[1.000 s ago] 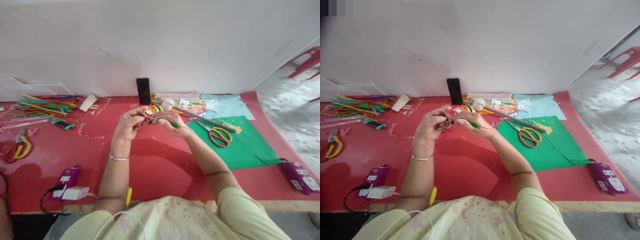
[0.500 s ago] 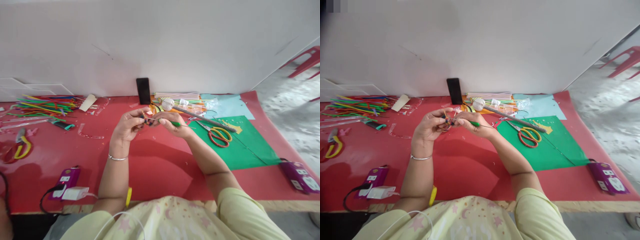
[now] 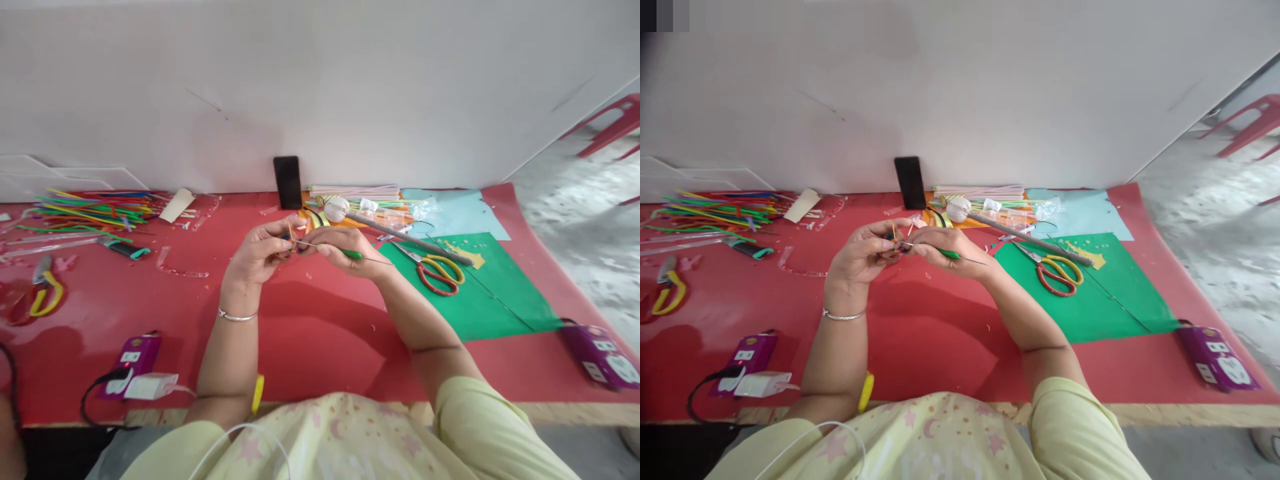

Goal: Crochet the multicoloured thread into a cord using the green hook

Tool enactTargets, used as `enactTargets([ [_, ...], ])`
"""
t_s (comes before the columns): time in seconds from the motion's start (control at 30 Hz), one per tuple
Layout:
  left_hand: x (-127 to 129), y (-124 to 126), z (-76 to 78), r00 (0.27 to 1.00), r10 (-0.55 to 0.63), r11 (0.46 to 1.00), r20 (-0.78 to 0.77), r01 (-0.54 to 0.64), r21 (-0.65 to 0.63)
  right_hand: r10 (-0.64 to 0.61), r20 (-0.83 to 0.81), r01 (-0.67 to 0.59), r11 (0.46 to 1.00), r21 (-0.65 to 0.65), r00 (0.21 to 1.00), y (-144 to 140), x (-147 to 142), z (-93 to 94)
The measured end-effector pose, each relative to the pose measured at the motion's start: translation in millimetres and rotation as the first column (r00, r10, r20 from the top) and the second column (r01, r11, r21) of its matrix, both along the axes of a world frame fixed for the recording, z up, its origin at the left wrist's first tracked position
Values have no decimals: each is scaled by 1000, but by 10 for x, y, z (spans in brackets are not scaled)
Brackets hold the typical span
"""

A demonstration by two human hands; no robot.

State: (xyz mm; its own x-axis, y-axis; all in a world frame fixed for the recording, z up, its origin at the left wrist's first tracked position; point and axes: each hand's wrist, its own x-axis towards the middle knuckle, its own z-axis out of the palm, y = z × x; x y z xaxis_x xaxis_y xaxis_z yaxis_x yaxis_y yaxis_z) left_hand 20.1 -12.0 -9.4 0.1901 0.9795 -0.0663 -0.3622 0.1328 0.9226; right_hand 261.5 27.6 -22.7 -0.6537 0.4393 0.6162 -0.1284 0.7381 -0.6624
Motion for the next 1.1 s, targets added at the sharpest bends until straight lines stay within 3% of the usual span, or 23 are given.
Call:
enactTargets([
  [0.2,-11,5,-23,1000,-17,1000,1,17,16,23,-37,-28,990,-139,999,8,-4,-18],
  [0.37,-6,7,-11,1000,-20,1000,20,19,24,7,-67,-18,987,-161,998,-2,-7,1],
  [0.47,5,-5,5,1000,-5,999,26,4,47,-1,-77,-20,963,-270,997,-41,-3,28],
  [0.6,17,-26,13,999,4,997,50,-7,73,44,-138,-106,870,-482,989,-73,-30,-17],
  [0.77,38,-57,19,997,0,992,83,-10,125,60,-266,-223,733,-643,962,-18,-144,-141],
  [0.97,95,-48,13,989,146,974,28,-148,170,-17,-320,-268,506,-820,947,34,-361,-262],
  [1.1,138,-6,-61,960,279,940,-31,-266,214,-60,-292,-232,466,-854,954,33,-435,-348],
])
